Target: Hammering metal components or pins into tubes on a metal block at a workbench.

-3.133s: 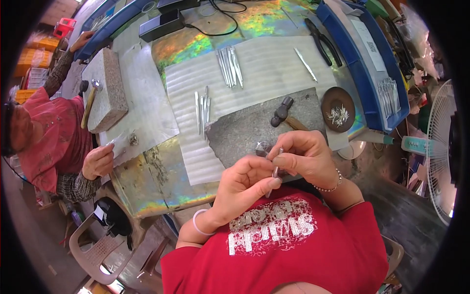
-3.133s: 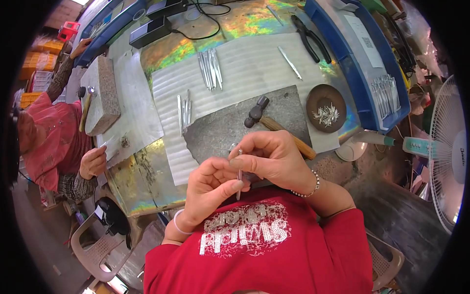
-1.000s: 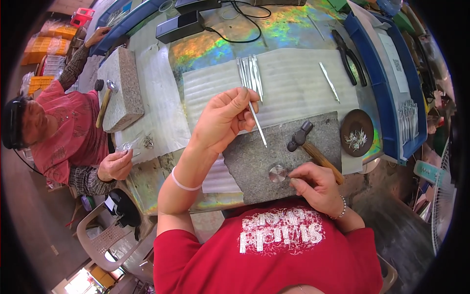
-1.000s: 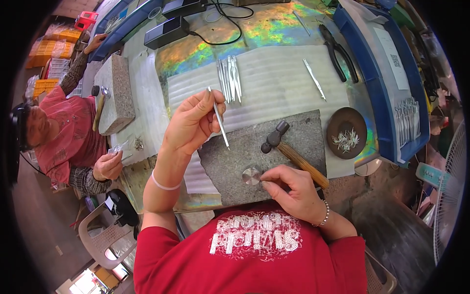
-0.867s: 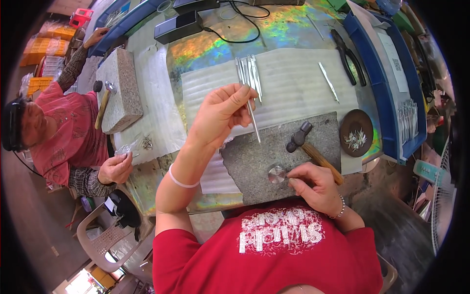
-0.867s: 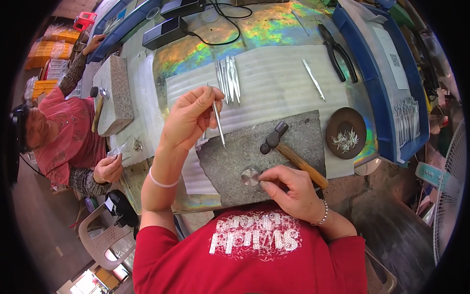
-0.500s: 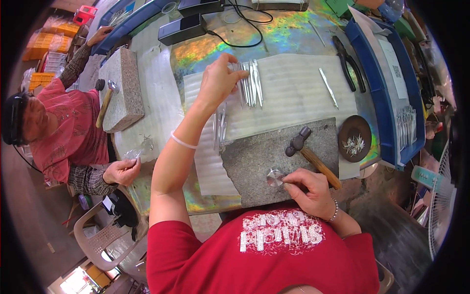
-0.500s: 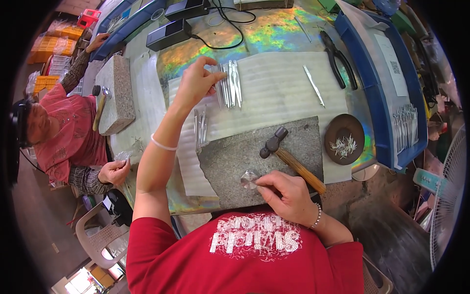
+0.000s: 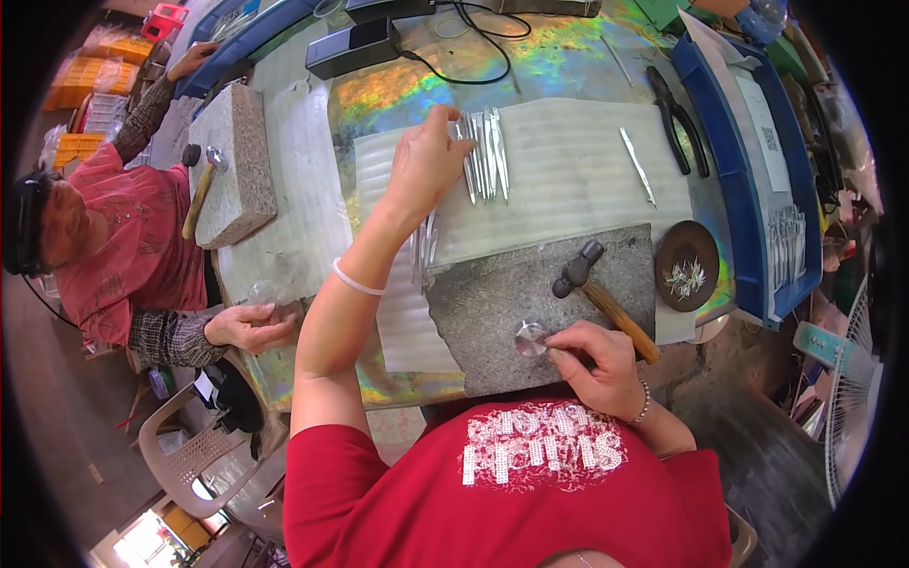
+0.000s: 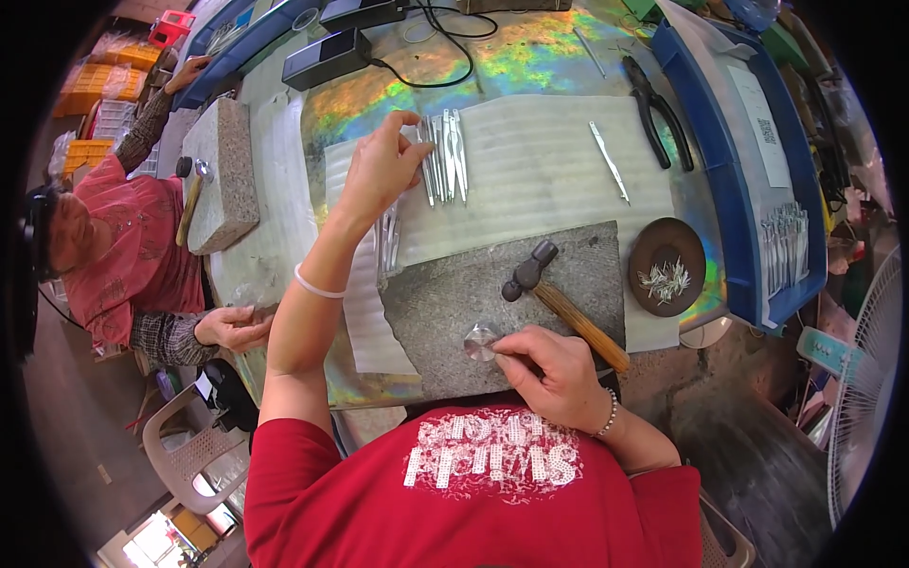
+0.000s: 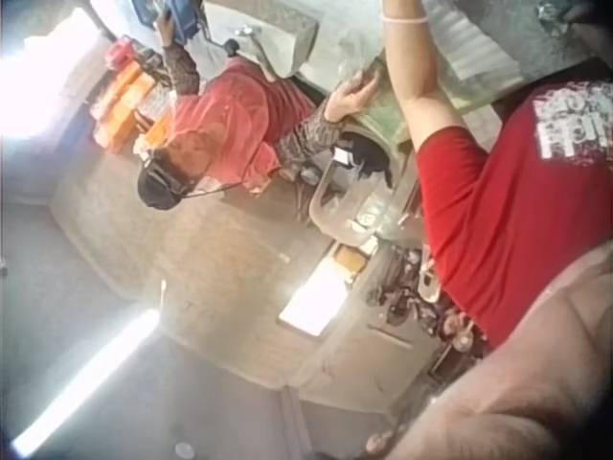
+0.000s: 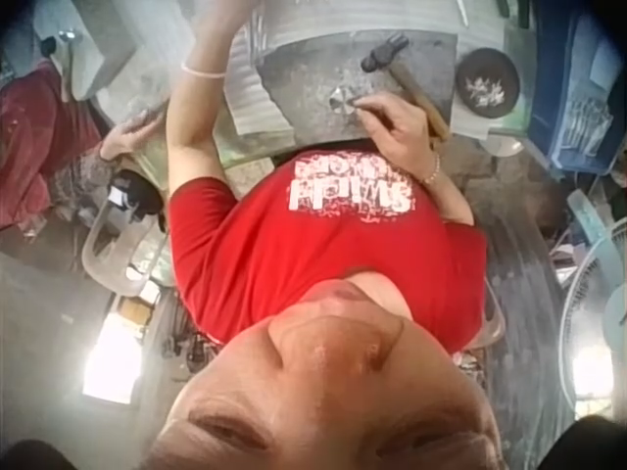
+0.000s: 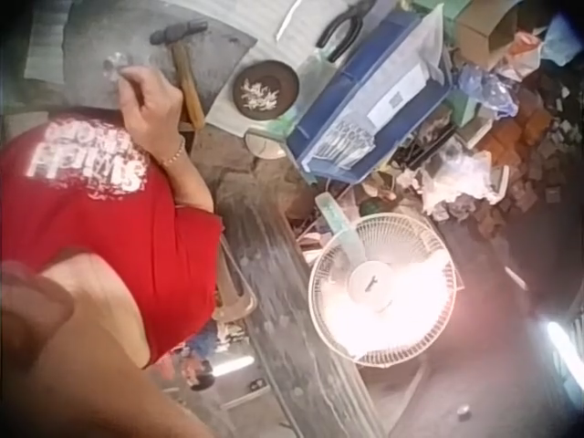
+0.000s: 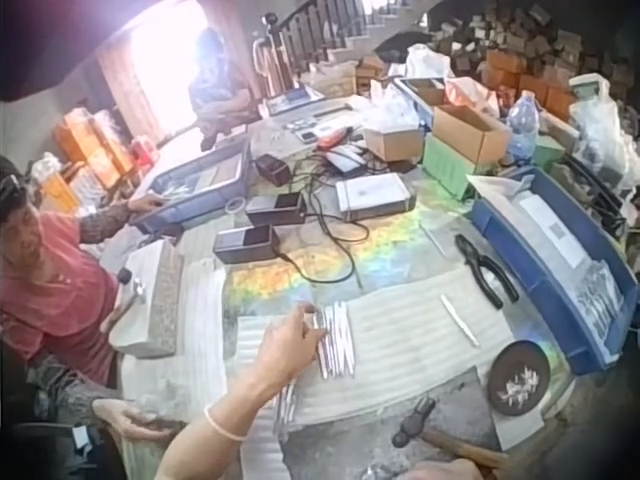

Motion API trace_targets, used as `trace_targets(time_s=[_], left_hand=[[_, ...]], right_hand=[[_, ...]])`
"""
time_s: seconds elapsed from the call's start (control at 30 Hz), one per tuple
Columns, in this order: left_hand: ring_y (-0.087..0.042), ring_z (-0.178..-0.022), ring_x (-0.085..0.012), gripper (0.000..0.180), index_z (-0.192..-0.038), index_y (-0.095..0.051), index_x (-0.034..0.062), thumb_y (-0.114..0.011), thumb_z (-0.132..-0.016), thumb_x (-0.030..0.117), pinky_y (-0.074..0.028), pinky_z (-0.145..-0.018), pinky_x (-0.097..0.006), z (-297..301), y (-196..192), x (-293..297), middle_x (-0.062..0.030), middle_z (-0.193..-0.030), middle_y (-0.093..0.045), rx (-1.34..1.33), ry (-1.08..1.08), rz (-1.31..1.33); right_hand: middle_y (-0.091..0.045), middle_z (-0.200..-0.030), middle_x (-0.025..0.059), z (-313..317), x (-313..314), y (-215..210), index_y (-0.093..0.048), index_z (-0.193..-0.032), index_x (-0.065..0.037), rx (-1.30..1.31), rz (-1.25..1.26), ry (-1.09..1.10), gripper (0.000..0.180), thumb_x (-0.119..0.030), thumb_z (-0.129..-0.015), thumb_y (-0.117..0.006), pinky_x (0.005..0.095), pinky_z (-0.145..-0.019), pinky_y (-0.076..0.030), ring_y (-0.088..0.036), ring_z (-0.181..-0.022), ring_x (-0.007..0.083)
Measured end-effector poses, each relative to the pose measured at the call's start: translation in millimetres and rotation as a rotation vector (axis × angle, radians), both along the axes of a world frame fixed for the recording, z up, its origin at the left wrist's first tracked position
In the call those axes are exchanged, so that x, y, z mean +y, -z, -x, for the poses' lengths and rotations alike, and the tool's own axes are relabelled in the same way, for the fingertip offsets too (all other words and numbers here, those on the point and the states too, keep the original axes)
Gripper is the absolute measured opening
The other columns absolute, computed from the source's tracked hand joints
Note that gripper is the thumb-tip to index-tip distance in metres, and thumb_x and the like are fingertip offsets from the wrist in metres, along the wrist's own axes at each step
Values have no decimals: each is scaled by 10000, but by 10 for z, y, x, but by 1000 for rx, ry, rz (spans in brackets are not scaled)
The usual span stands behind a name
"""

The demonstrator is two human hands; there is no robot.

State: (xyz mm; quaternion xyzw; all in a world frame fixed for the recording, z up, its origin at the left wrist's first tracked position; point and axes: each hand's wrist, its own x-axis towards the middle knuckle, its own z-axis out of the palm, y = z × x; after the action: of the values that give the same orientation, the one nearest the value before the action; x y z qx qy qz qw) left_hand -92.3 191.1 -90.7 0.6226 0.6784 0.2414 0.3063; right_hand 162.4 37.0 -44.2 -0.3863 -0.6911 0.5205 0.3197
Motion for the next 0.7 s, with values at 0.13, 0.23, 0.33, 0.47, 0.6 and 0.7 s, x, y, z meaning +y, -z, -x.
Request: trace_targets(time_s=[0.13,0.23,0.33,0.47,0.6,0.7], left_hand=[[-593,-579,-189,412,-1170,-489,36,-635,-790,99,-467,-578,-317,-9,-28,-142,-85,-681,-597,121,2,-104],[-597,-614,-191,423,-1172,-488,56,-621,-771,75,-465,-580,-322,0,51,-195,-83,-698,-604,91,23,-129],[-603,-785,-353,409,-1129,-486,46,-569,-729,47,-459,-706,-426,-33,10,-136,-153,-776,-623,56,12,-82],[-597,-592,-196,421,-1151,-498,42,-570,-737,22,-472,-582,-324,2,112,-15,-89,-711,-614,141,1,-201],[-595,-582,-152,398,-1156,-502,41,-584,-767,34,-477,-536,-276,55,114,-16,-79,-722,-616,-50,-58,-71],[-595,-593,-124,375,-1154,-509,41,-586,-787,37,-478,-520,-244,116,28,-130,-71,-757,-616,-159,-103,-53]], right_hand=[[-578,-685,86,-2,-5,-1,-596,-884,1,16,-7,6,105,2,-783,-624,239,-480,-397,-538,-518,145],[-579,-687,86,-6,-22,11,-597,-885,2,24,-19,10,104,5,-784,-623,238,-482,-399,-539,-520,145],[-580,-688,86,-6,-34,16,-598,-886,5,2,-41,12,104,7,-785,-622,237,-486,-402,-540,-522,144],[-566,-679,97,20,-38,10,-585,-896,6,29,-66,19,126,19,-777,-626,261,-457,-400,-543,-508,165],[-567,-679,98,25,-47,26,-584,-896,5,26,-78,18,132,26,-772,-626,262,-456,-399,-539,-503,168],[-566,-677,99,35,-55,29,-583,-894,5,28,-88,16,136,32,-768,-626,261,-456,-398,-539,-503,169]])
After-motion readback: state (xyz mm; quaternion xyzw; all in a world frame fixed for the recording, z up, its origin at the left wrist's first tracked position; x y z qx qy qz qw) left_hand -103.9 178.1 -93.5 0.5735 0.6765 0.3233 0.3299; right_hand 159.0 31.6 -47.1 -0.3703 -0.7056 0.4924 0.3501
